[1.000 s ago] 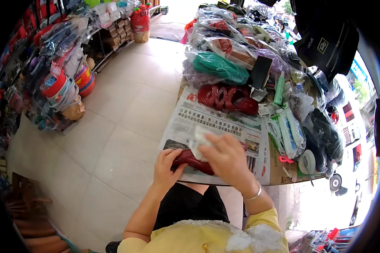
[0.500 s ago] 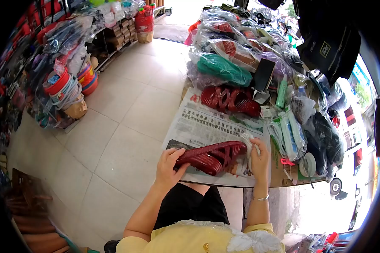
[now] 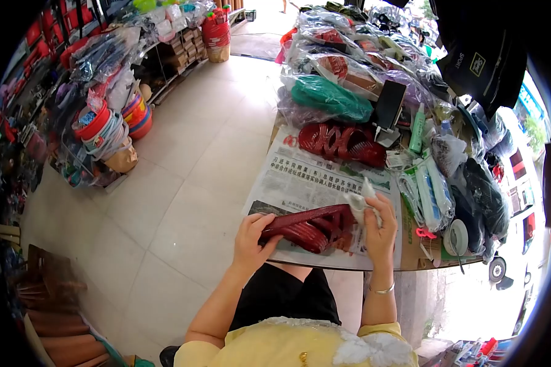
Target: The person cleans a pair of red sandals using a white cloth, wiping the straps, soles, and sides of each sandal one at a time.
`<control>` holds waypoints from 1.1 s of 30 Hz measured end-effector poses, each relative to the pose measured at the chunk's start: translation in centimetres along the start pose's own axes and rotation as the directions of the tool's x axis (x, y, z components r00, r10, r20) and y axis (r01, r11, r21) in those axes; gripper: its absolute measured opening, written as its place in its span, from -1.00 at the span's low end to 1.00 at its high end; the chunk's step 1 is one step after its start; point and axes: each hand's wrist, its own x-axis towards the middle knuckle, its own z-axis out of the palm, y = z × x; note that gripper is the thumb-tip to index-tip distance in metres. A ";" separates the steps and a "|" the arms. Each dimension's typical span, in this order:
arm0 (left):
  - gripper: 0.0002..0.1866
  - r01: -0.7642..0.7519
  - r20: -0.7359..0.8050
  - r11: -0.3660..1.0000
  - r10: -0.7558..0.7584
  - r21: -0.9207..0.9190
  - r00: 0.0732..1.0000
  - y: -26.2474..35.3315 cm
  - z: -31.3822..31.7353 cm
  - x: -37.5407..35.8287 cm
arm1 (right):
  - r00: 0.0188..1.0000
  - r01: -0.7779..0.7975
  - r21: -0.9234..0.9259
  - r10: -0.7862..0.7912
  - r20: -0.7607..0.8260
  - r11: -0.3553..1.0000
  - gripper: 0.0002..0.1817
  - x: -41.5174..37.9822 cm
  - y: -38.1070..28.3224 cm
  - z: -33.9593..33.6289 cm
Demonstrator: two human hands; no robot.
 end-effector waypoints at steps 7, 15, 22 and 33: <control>-0.31 0.003 0.006 1.000 -0.003 -0.004 1.000 -0.4 0.1 -0.2 | 0.998 -0.070 -0.058 0.070 -0.004 0.996 -0.79 -0.8 2.6 -1.5; -0.37 0.013 0.011 1.000 -0.014 0.014 1.000 0.1 0.0 0.0 | 1.000 -0.024 0.040 0.024 0.001 0.999 -0.78 0.9 -0.3 0.5; -0.37 -0.023 -0.005 1.000 0.023 0.010 1.000 0.0 0.0 0.3 | 0.981 -0.195 0.050 0.196 -0.006 0.979 -0.77 -2.5 4.1 -1.1; -0.35 0.014 0.007 1.000 -0.014 0.019 1.000 0.0 0.0 -0.1 | 0.990 -0.122 0.078 0.127 -0.057 0.989 -0.71 -1.1 3.2 0.9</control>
